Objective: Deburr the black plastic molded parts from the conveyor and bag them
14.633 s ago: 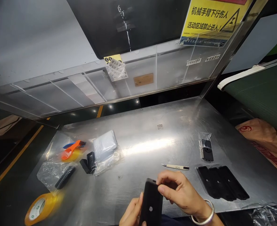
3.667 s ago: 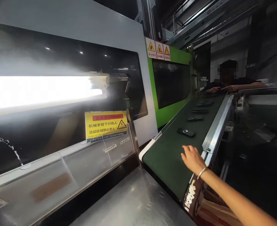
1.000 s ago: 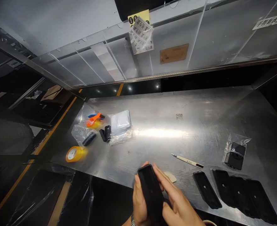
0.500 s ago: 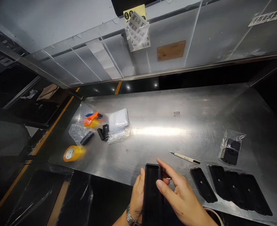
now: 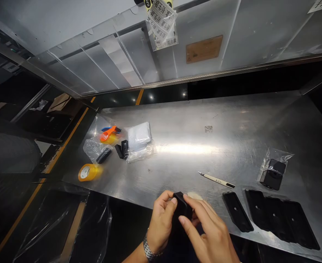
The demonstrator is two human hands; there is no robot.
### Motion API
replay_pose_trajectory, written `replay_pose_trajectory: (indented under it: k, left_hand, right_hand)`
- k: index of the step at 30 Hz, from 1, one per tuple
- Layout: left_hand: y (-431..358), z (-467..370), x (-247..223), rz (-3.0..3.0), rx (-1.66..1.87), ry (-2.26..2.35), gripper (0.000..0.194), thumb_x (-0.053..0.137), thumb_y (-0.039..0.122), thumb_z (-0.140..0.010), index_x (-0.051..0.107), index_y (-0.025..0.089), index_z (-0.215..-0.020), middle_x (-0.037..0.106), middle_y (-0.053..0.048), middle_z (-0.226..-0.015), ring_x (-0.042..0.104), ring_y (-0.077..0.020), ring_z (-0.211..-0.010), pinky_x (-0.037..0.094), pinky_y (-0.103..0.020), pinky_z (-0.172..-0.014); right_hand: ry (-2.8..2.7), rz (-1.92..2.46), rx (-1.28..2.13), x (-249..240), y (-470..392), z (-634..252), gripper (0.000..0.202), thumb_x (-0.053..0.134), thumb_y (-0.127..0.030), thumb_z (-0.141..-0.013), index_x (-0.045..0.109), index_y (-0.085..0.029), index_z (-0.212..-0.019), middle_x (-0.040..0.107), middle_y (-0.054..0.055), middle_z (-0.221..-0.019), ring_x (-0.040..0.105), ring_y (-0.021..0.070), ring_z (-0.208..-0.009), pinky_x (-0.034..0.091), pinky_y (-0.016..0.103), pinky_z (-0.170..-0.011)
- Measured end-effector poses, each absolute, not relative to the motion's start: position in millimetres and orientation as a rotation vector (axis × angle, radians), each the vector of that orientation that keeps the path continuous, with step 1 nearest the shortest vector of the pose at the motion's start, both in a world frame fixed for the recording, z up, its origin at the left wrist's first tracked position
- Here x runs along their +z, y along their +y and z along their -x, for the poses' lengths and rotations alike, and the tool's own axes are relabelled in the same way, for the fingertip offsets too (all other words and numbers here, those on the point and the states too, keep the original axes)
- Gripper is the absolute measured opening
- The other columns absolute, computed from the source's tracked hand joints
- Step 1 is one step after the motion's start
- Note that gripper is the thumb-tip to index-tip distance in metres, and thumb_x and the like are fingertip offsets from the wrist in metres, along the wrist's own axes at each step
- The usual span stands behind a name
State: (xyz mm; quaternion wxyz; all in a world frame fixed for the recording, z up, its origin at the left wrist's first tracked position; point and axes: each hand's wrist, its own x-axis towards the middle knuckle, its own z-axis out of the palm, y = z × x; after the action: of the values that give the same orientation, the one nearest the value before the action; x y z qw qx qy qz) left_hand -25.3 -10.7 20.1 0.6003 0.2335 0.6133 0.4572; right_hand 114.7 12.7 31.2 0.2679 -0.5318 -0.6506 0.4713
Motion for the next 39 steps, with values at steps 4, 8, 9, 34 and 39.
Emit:
replay_pose_trajectory:
  k: [4, 8, 9, 34, 39]
  left_hand:
    - [-12.2, 24.0, 19.4, -0.6, 1.082, 1.454, 0.019, 0.044, 0.024, -0.088, 0.06, 0.015, -0.083, 0.055, -0.001, -0.069, 0.048, -0.0138, -0.069, 0.039, -0.025, -0.068]
    - [-12.2, 23.3, 20.0, -0.584, 1.081, 1.46, 0.019, 0.043, 0.024, -0.088, 0.061, 0.016, -0.085, 0.059, -0.002, -0.074, 0.051, -0.0158, -0.075, 0.041, -0.026, -0.072]
    - [-11.8, 23.0, 19.9, -0.585, 1.071, 1.467, 0.02, 0.044, 0.027, -0.088, 0.06, 0.016, -0.084, 0.058, -0.002, -0.072, 0.052, -0.0156, -0.073, 0.041, -0.026, -0.071]
    - [-37.8, 36.1, 30.2, -0.262, 0.998, 0.655, 0.072, 0.071, 0.046, -0.068, 0.045, 0.025, -0.132, 0.055, -0.016, -0.126, 0.059, -0.0335, -0.108, 0.046, -0.045, -0.088]
    - [-35.0, 25.6, 28.8, -0.243, 0.968, 0.689, 0.064, 0.068, 0.053, -0.07, 0.047, 0.023, -0.122, 0.066, -0.008, -0.085, 0.068, -0.0224, -0.069, 0.052, -0.034, -0.063]
  right_hand:
    - [-1.72, 1.484, 1.318, 26.6, 10.7, -115.1, 0.037, 0.062, -0.04, -0.08, 0.062, -0.024, -0.113, 0.07, 0.006, -0.094, 0.064, 0.0175, -0.066, 0.056, 0.023, -0.051]
    - [-1.714, 1.492, 1.303, 24.1, 11.2, -116.4, 0.038, 0.063, -0.04, -0.079, 0.062, -0.024, -0.113, 0.07, 0.006, -0.095, 0.065, 0.0177, -0.068, 0.057, 0.024, -0.059]
    - [-1.723, 1.49, 1.293, 24.5, 11.3, -116.2, 0.037, 0.063, -0.04, -0.079, 0.063, -0.024, -0.113, 0.07, 0.005, -0.096, 0.065, 0.0179, -0.069, 0.057, 0.026, -0.062]
    - [-0.875, 1.264, 1.919, 28.8, 40.3, -123.4, 0.034, 0.069, -0.039, -0.075, 0.066, -0.023, -0.105, 0.072, 0.006, -0.089, 0.066, 0.0221, -0.084, 0.053, 0.035, -0.075]
    - [-0.783, 1.159, 2.076, 25.9, 32.6, -118.6, 0.031, 0.063, -0.038, -0.082, 0.061, -0.025, -0.11, 0.071, 0.003, -0.085, 0.066, 0.0164, -0.071, 0.052, 0.03, -0.069]
